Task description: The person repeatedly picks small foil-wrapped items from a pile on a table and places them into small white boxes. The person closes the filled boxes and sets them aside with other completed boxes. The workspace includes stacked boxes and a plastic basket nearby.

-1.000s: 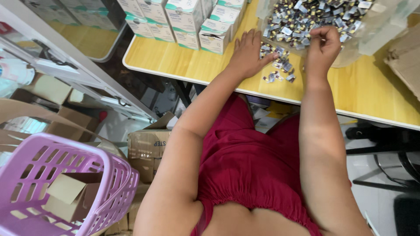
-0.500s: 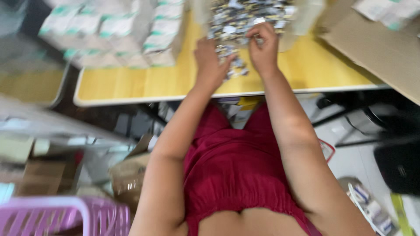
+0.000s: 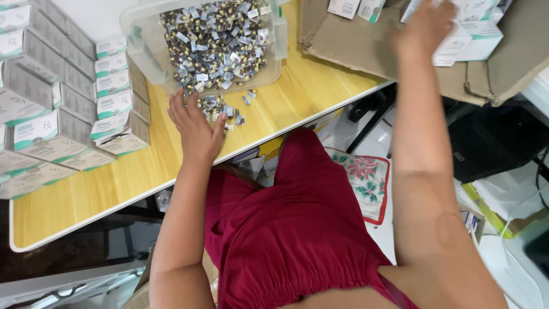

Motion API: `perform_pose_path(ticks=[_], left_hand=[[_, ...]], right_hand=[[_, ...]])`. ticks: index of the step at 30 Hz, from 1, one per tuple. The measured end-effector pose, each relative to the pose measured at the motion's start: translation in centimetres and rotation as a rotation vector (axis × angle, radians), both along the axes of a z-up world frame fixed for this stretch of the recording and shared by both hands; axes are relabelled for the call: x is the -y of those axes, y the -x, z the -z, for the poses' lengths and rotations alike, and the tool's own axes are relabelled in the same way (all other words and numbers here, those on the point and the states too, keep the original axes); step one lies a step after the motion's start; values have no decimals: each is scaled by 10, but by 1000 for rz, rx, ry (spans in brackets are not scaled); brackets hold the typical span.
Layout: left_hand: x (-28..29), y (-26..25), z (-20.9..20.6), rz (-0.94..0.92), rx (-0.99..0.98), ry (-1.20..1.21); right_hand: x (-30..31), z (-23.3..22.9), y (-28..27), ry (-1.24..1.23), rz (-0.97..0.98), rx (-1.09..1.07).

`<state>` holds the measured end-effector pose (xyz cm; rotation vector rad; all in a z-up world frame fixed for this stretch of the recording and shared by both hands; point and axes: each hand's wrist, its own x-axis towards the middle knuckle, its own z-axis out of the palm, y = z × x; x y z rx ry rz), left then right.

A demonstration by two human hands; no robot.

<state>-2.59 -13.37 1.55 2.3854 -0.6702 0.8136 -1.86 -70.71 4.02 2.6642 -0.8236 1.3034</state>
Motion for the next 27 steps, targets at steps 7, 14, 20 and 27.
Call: perform_pose_path(ticks=[7,14,20,27], left_hand=[[3,0,0,-6,-22,-8],[-1,-8,10,64,65,132],[-10,-5,12,138,305,205],[-11,6,-7,65,354,141]], right_hand=[[22,-2,67,-348,185,-156],[-106,-24,25,-1733,-1555,466],[-276,5,-28,-2072,-1782,-167],[-358,17,-45,-2031,-1714,-347]])
